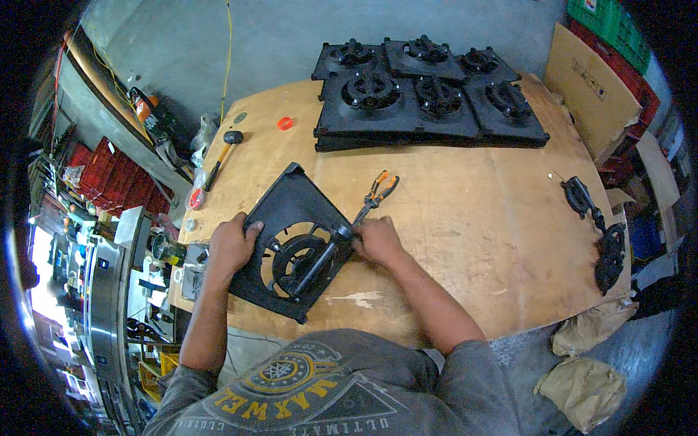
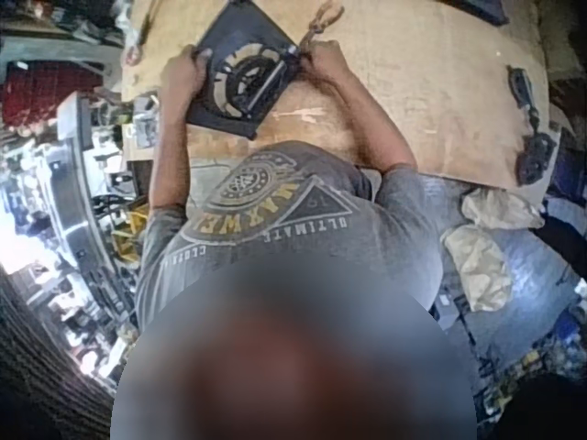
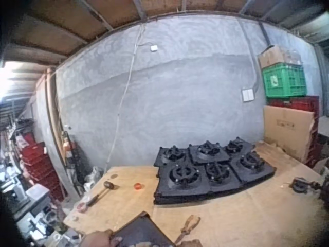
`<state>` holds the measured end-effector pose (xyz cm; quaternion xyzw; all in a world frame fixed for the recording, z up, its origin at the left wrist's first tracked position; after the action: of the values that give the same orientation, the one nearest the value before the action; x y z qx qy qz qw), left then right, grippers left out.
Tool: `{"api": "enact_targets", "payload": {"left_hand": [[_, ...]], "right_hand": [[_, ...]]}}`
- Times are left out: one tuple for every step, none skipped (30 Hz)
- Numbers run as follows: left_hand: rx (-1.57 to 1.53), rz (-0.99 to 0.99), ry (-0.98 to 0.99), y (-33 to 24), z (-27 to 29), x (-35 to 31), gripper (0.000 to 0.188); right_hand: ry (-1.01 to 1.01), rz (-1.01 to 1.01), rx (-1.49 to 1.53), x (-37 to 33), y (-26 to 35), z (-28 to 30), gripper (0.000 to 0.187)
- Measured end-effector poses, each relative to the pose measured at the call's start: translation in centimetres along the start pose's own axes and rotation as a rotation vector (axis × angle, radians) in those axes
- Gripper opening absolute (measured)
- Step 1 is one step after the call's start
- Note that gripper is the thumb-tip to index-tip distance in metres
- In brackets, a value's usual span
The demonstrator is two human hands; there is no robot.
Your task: The person assembles a gas stove burner unit on a wooden workbench. They place a burner grate into a black metal frame, insert a burner head, and tighten a central nut with a wrench. The person then places a second grate on top and secures it with screws.
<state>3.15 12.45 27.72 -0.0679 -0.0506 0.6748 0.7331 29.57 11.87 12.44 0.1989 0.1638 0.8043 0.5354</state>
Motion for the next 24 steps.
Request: {"api": "enact_targets", "payload": {"left_hand": [[-0.004,0.001,0.003,-0.1,0.1,-0.2,0.043],[-0.010,0.002,0.005,-0.2,0.2,-0.3,0.043],[-0.003,0.003,0.010,-0.5,0.3,-0.4,0.043],[0.005,0.003,0.014,-0.9,0.4,-0.5,0.043],[0.013,0.010,0.021,-0.9,0.4,-0.6,0.043],[0.013,0.006,0.014,-0.7,0.3,-0.6,0.043],[0.013,0.002,0.007,-0.4,0.2,-0.5,0.043],[0.010,-0.008,0.002,-0.4,0.0,-0.4,0.043],[0.010,0.001,0.006,-0.3,0.0,-0.3,0.043],[0.009,0.009,0.010,-0.3,-0.1,-0.3,0.043],[0.010,0.016,0.010,-0.4,0.1,-0.1,0.043],[0.013,0.010,0.012,-0.6,0.3,-0.1,0.043],[0.015,0.004,0.013,-0.8,0.3,-0.2,0.043],[0.020,0.002,0.015,-0.9,0.3,-0.3,0.043],[0.024,0.005,0.013,-0.9,0.3,-0.2,0.042],[0.029,0.007,0.010,-0.8,0.3,-0.2,0.042],[0.034,0.014,0.009,-0.6,0.2,-0.3,0.042],[0.030,0.025,0.012,-0.4,0.1,-0.2,0.042],[0.027,0.036,0.015,0.0,-0.1,-0.2,0.042],[0.025,0.049,0.015,0.4,-0.2,-0.1,0.042],[0.029,0.057,0.016,0.6,0.0,0.0,0.042],[0.031,0.067,0.019,0.8,-0.1,0.0,0.043],[0.033,0.079,0.028,1.0,-0.3,-0.1,0.043],[0.028,0.074,0.027,1.0,-0.4,-0.2,0.043]], "right_hand": [[0.002,-0.006,-0.079,0.5,0.0,0.6,0.018],[0.027,0.012,-0.022,1.0,-0.5,0.6,0.016],[0.064,0.029,-0.016,1.1,-0.8,0.6,0.016],[0.100,0.045,-0.009,1.1,-1.1,0.6,0.016],[0.141,0.065,-0.001,1.1,-0.7,0.8,0.016],[0.186,0.070,0.008,1.0,-0.3,1.0,0.016],[0.231,0.075,0.017,0.8,0.2,1.3,0.016],[0.275,0.074,0.023,0.6,0.4,1.4,0.016],[0.261,0.082,-0.002,0.6,0.4,1.3,0.016],[0.248,0.091,-0.027,0.7,0.4,1.1,0.017],[0.230,0.100,-0.053,0.9,0.3,1.0,0.017],[0.193,0.119,-0.060,1.1,0.1,0.7,0.018],[0.155,0.138,-0.068,1.2,-0.2,0.3,0.018],[0.119,0.160,-0.072,1.3,-0.5,-0.3,0.019],[0.102,0.150,-0.005,1.4,-1.0,-0.8,0.019],[0.084,0.140,0.061,1.4,-1.6,-1.4,0.020],[0.070,0.130,0.130,1.4,-2.1,-2.2,0.020],[0.098,-0.003,0.388,0.9,-3.1,-4.0,0.023],[0.123,-0.137,0.644,-0.2,-3.5,-6.6,0.026],[0.148,-0.270,0.900,-1.2,-3.6,-9.4,0.030],[0.252,-0.415,1.046,-2.3,-3.1,-12.1,0.040],[0.211,-0.489,1.235,-3.1,-1.5,-13.7,0.037],[0.170,-0.567,1.427,-3.8,-0.3,-14.7,0.035],[0.146,-0.547,1.457,-3.9,-0.2,-14.5,0.035]]}}
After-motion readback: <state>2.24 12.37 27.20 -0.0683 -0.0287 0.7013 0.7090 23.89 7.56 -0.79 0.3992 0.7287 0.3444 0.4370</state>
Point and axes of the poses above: each hand's wrist, its own x-axis towards the middle knuckle, its own z-axis out of the back of the hand, y = z × x, the point moved 6 cm from there along x, towards the middle knuckle, and after that the axes turned 6 degrees about y, right-handed, at the moved point
